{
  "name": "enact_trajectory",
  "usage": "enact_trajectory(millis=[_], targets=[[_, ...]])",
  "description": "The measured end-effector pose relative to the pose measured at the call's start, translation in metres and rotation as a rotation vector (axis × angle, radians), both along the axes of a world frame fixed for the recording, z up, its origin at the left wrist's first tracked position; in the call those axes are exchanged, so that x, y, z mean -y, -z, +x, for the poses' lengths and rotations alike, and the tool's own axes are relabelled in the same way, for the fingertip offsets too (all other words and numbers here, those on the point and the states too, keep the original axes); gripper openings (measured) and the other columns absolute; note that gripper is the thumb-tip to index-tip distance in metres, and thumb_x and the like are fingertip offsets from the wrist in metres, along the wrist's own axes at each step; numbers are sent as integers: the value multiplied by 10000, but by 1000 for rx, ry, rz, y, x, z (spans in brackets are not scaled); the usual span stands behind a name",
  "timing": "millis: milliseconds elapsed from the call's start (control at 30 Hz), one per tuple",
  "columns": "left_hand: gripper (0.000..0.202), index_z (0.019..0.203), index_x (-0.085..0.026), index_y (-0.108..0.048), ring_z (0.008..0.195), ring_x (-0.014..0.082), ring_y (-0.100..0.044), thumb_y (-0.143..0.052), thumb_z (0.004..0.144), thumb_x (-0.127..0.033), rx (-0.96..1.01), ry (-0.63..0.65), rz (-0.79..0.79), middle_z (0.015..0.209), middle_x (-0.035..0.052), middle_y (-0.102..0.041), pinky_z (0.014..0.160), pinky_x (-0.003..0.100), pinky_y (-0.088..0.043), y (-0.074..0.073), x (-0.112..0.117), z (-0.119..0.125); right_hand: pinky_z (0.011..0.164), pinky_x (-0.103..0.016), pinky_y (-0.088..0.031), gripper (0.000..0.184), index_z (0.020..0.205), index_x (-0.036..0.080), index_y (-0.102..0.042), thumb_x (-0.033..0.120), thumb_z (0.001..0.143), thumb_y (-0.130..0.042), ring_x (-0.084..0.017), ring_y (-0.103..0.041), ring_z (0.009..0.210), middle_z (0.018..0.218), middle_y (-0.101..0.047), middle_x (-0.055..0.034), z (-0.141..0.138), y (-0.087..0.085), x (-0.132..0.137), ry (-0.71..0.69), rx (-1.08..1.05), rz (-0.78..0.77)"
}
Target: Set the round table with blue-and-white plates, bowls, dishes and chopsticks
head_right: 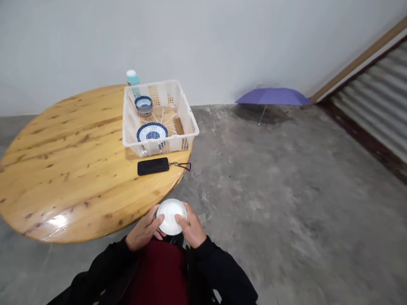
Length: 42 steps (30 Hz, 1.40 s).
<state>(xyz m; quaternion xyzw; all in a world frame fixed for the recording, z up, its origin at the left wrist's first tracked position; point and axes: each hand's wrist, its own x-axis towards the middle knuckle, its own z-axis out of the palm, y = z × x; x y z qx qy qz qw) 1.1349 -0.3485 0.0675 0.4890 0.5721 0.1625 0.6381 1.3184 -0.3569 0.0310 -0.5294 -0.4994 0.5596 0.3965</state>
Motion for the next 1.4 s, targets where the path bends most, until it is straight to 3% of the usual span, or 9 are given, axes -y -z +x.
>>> enact_trajectory(millis=[200, 333, 467, 600, 767, 900, 1000, 1167, 1400], targets=[[509, 1223, -175, -465, 662, 166, -691, -429, 916, -580, 192, -10, 161, 821, 39, -643, 562, 258, -555, -38, -69, -10, 809, -375, -549, 485, 1110, 167, -628, 488, 755, -704, -246, -658, 934, 1027, -707, -87, 8, -43, -90, -61, -118, -17], [572, 1257, -160, -439, 694, 176, -702, -441, 909, -614, 298, -24, 228, 851, 54, -638, 582, 267, -566, -62, -122, -21, 595, -321, -563, 597, 1156, 152, -625, 459, 670, -785, -241, -681, 817, 1004, -718, -102, 1, -73, -152, -90, -241, -109], [506, 1201, -152, -456, 686, 157, -695, -455, 926, -577, 274, -53, 302, 852, 55, -632, 572, 237, -555, -76, -183, -30, 476, -285, -546, 534, 1083, 135, -653, 356, 626, -821, -226, -679, 703, 887, -725, -92, -15, -98, -218, -102, -258, -161], [368, 1092, -149, -474, 708, 143, -691, -449, 960, -492, 144, -103, 395, 913, 77, -644, 556, 199, -528, -85, -250, -32, 497, -309, -575, 368, 1023, 126, -656, 228, 686, -761, -213, -675, 680, 799, -716, -74, -32, -109, -292, -49, -273, -178], [337, 1082, -120, -520, 708, 131, -662, -449, 968, -429, 25, -210, 476, 978, 115, -675, 581, 206, -511, -87, -339, -30, 514, -319, -585, 214, 972, 80, -620, 86, 758, -639, -187, -661, 630, 705, -683, -60, -56, -103, -390, 69, -265, -195], [246, 1026, -118, -576, 716, 133, -634, -505, 927, -333, 74, -363, 426, 915, 93, -682, 617, 226, -509, -75, -413, -24, 532, -335, -597, 149, 940, 96, -593, 51, 801, -565, -182, -657, 589, 635, -640, -27, -78, -87, -466, 203, -261, -251], [158, 889, -122, -594, 655, 126, -599, -510, 898, -257, 163, -528, 302, 745, 56, -635, 605, 219, -486, -56, -463, -13, 517, -322, -597, 147, 900, 127, -575, 27, 796, -545, -174, -649, 556, 599, -611, -2, -90, -65, -516, 348, -265, -313], [26, 789, -143, -562, 564, 104, -531, -545, 799, -126, 219, -704, 146, 618, 1, -541, 585, 218, -456, -7, -531, 5, 484, -308, -591, 245, 931, 164, -564, 8, 742, -566, -166, -623, 525, 548, -546, 51, -98, -17, -579, 474, -221, -379], [55, 732, -149, -546, 524, 112, -492, -578, 726, -105, 153, -770, 41, 553, -12, -477, 536, 222, -410, 62, -601, 10, 506, -299, -590, 372, 1030, 143, -576, -5, 688, -568, -148, -598, 553, 588, -528, 58, -102, 38, -635, 564, -138, -417]])
